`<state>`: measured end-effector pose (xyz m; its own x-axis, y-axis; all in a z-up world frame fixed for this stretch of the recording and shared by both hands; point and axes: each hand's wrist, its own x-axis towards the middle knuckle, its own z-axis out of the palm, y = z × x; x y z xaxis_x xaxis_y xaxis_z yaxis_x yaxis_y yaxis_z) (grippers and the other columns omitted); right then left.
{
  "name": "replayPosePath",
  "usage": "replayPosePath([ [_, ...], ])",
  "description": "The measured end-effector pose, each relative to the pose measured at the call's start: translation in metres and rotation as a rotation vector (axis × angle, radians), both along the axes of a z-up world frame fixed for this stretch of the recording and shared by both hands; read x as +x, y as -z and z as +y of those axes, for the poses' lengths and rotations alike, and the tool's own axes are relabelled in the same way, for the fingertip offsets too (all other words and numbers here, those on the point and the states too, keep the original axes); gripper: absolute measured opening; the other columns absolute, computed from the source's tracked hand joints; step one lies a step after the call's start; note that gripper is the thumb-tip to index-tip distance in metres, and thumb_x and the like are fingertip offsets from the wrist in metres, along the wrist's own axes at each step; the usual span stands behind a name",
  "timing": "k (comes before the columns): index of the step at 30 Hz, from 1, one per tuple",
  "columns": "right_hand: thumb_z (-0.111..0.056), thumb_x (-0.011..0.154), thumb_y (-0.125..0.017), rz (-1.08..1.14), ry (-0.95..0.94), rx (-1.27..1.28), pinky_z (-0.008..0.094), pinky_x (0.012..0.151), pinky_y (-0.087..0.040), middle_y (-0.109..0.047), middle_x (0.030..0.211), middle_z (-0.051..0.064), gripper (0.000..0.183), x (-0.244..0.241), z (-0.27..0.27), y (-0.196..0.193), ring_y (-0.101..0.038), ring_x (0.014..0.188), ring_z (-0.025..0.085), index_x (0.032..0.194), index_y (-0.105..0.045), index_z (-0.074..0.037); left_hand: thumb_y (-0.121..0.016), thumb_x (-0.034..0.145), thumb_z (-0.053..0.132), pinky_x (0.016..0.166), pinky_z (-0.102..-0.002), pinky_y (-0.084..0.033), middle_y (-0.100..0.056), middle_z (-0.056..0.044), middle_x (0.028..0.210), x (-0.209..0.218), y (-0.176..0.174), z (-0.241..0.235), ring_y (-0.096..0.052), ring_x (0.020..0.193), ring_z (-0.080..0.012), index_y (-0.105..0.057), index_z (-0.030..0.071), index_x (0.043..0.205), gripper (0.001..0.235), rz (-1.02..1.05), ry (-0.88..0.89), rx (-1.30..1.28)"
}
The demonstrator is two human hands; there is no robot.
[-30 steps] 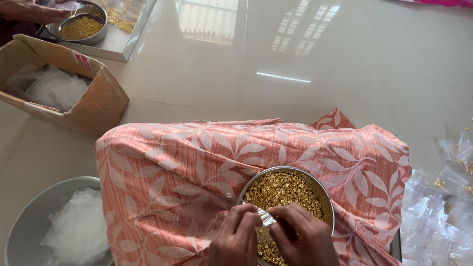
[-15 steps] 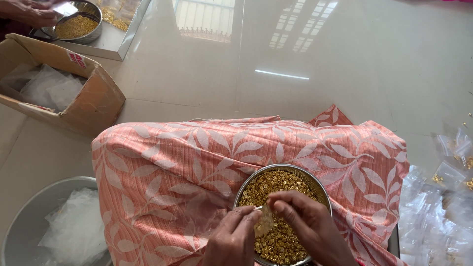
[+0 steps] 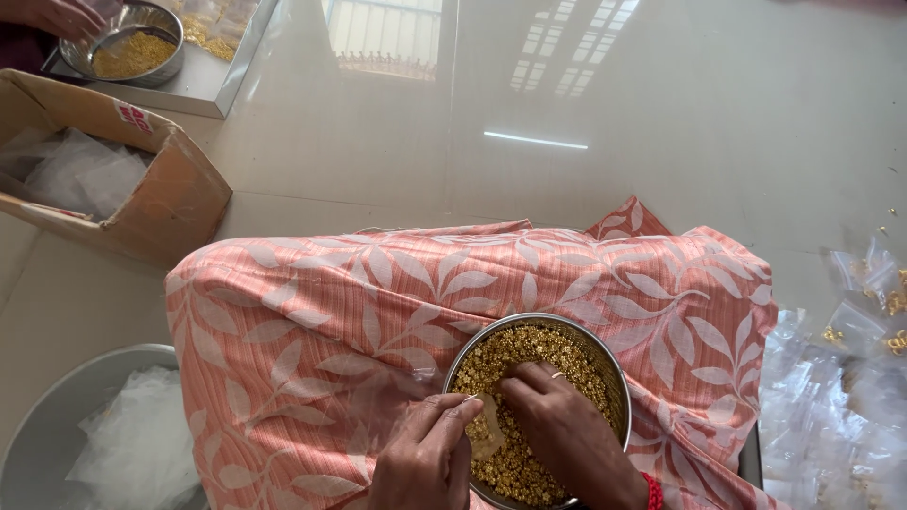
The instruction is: Counting small gold-colored flower-shaped beads and placing them into small plastic pouches for packaging.
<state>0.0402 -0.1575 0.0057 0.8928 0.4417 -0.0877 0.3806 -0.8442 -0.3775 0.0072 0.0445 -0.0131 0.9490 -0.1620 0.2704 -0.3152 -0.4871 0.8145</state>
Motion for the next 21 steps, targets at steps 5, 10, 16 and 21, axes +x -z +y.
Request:
replayPosePath([
  [5,-0.002,0.081,-0.075,0.107,0.318,0.377,0.03,0.078,-0.064,-0.08,0.102,0.006,0.022,-0.001,-0.014,-0.023,-0.079,0.09,0.018,0.103,-0.078,-0.003,-0.07,0.081,-0.001,0.089,-0.044,-0.058,-0.075,-0.017,0.107,-0.001,-0.007,0.0,-0.073,0.103,-0.0333,-0.077,0.004,0.112,0.032,-0.029,-0.014,0.034],
  [10,0.001,0.09,-0.07,0.68,0.62,1.124,0.035,0.089,-0.061,-0.079,0.105,0.015,0.018,-0.004,-0.043,-0.007,-0.074,0.099,0.024,0.106,-0.076,0.003,-0.07,0.082,-0.001,0.087,-0.045,-0.058,-0.074,-0.019,0.108,0.0,-0.009,-0.001,-0.073,0.102,-0.0347,-0.076,0.002,0.113,0.032,-0.023,0.025,0.015],
  [16,-0.007,0.092,-0.062,1.021,0.928,1.517,0.042,0.097,-0.058,-0.071,0.117,0.025,0.038,-0.005,-0.031,-0.028,-0.07,0.109,0.03,0.126,-0.059,0.011,-0.067,0.083,-0.003,0.084,-0.041,-0.061,-0.073,-0.019,0.11,-0.001,-0.007,-0.004,-0.075,0.101,-0.0341,-0.074,0.0,0.115,0.032,0.018,0.082,-0.038],
  [21,-0.006,0.091,-0.058,1.046,0.853,1.514,0.044,0.102,-0.057,-0.071,0.124,0.027,0.044,-0.007,-0.028,-0.042,-0.07,0.117,0.031,0.13,-0.056,0.013,-0.068,0.083,-0.002,0.083,-0.042,-0.061,-0.073,-0.019,0.11,-0.001,-0.005,-0.007,-0.075,0.101,-0.0346,-0.074,0.0,0.114,0.032,0.005,0.092,-0.021],
])
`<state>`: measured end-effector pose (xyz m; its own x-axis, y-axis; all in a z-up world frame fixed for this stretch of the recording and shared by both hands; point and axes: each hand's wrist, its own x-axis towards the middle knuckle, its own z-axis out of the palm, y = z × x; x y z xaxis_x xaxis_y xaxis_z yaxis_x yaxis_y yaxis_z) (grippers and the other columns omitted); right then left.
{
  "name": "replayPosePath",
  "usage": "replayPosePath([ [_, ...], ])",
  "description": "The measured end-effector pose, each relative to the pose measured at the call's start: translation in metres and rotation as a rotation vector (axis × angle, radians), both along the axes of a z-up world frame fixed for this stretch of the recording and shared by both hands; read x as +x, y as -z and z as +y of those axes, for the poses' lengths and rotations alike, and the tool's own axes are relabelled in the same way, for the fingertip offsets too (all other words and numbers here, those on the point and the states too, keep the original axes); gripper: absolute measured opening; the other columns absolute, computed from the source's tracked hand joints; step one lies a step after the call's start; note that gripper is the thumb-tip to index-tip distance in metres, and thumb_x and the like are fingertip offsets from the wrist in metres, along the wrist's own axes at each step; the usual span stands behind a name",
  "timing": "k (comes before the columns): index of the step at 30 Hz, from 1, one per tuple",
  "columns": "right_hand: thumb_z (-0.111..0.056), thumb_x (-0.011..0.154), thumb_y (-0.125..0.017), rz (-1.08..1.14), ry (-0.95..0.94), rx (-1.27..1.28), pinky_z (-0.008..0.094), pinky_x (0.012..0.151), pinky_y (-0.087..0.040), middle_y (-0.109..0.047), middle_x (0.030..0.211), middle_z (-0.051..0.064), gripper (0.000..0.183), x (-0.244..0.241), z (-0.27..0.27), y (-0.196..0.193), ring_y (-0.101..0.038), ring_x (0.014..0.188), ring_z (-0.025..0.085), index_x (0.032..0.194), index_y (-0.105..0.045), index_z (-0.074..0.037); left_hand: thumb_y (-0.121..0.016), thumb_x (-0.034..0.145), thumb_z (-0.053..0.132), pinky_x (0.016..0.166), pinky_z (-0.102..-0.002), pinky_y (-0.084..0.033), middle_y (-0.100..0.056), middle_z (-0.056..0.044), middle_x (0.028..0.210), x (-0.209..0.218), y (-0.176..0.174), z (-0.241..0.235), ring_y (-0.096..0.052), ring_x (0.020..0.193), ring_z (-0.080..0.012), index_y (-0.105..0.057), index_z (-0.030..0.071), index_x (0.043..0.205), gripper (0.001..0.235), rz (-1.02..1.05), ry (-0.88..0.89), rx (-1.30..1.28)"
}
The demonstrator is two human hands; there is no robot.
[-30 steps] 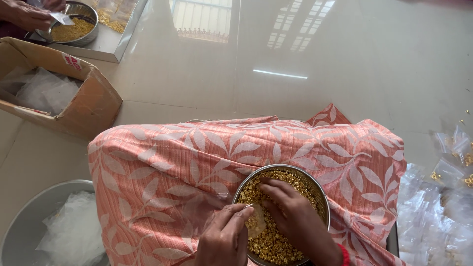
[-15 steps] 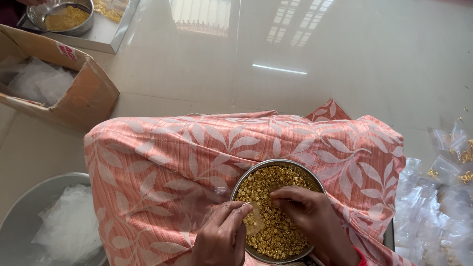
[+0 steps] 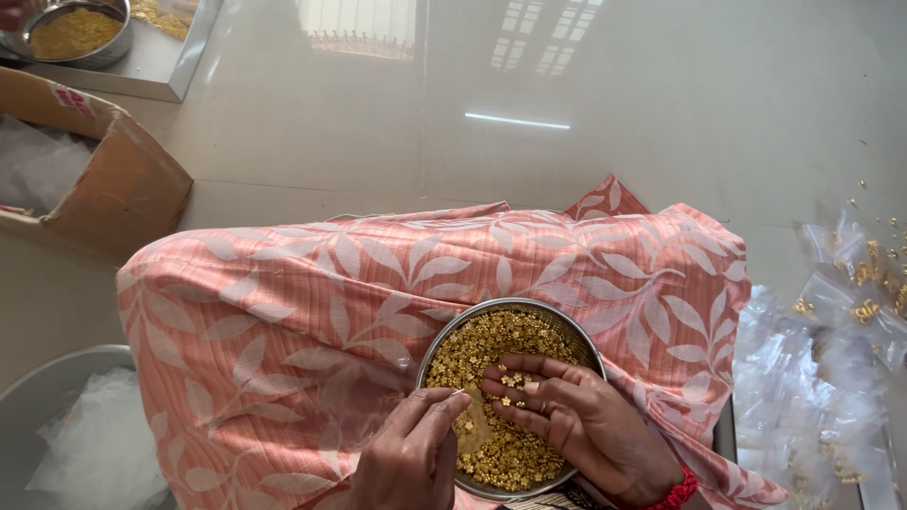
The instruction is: Counting small gold-colored flower-shaped beads and placing them into small plastic pouches for packaging.
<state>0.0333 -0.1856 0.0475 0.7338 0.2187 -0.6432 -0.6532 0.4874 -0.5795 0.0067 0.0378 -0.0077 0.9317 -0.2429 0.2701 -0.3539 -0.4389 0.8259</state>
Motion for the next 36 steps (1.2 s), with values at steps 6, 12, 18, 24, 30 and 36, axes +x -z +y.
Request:
replayPosePath([
  [6,-0.009,0.092,-0.054,0.012,-0.015,0.025,0.044,0.102,-0.057,-0.068,0.131,0.028,0.047,-0.001,-0.003,0.0,-0.069,0.12,0.032,0.134,-0.053,0.012,-0.068,0.084,-0.002,0.082,-0.041,-0.062,-0.073,-0.021,0.111,-0.001,0.0,-0.002,-0.075,0.101,-0.0341,-0.075,0.0,0.115,0.032,0.04,-0.008,0.015],
  [12,-0.009,0.095,-0.052,0.024,-0.003,0.033,0.043,0.102,-0.056,-0.067,0.132,0.029,0.046,-0.002,-0.004,0.003,-0.068,0.121,0.033,0.134,-0.052,0.014,-0.067,0.084,-0.003,0.084,-0.041,-0.062,-0.073,-0.021,0.111,0.0,-0.004,-0.003,-0.076,0.103,-0.0343,-0.075,0.0,0.114,0.031,0.061,-0.011,0.008],
  [18,-0.005,0.093,-0.052,-0.046,-0.021,0.086,0.042,0.104,-0.055,-0.067,0.131,0.03,0.045,-0.003,-0.004,0.0,-0.068,0.122,0.034,0.133,-0.052,0.015,-0.066,0.085,-0.002,0.084,-0.041,-0.062,-0.073,-0.022,0.11,0.0,-0.004,-0.003,-0.075,0.102,-0.0356,-0.074,-0.001,0.114,0.031,0.062,0.02,-0.005],
  [24,-0.002,0.09,-0.055,-0.012,-0.028,0.01,0.041,0.103,-0.057,-0.07,0.128,0.027,0.041,-0.004,-0.006,0.003,-0.07,0.118,0.032,0.129,-0.058,0.013,-0.065,0.087,0.0,0.085,-0.042,-0.062,-0.072,-0.023,0.109,0.001,-0.004,-0.005,-0.075,0.101,-0.0361,-0.074,-0.003,0.113,0.028,0.021,0.032,0.013],
  [30,-0.004,0.09,-0.064,-0.013,-0.03,-0.013,0.04,0.099,-0.058,-0.072,0.124,0.026,0.04,-0.005,-0.006,0.007,-0.072,0.113,0.03,0.127,-0.061,0.011,-0.063,0.088,0.001,0.086,-0.043,-0.062,-0.072,-0.023,0.11,0.002,-0.007,-0.006,-0.075,0.102,-0.0359,-0.073,-0.004,0.113,0.028,0.039,0.059,0.013],
  [36,-0.004,0.093,-0.058,-0.009,-0.016,-0.059,0.041,0.098,-0.059,-0.072,0.123,0.027,0.037,-0.004,-0.007,0.007,-0.073,0.112,0.032,0.126,-0.06,0.012,-0.064,0.089,0.003,0.086,-0.043,-0.061,-0.072,-0.023,0.111,0.002,-0.007,-0.006,-0.074,0.102,-0.0362,-0.073,-0.003,0.114,0.028,0.035,0.066,0.044],
])
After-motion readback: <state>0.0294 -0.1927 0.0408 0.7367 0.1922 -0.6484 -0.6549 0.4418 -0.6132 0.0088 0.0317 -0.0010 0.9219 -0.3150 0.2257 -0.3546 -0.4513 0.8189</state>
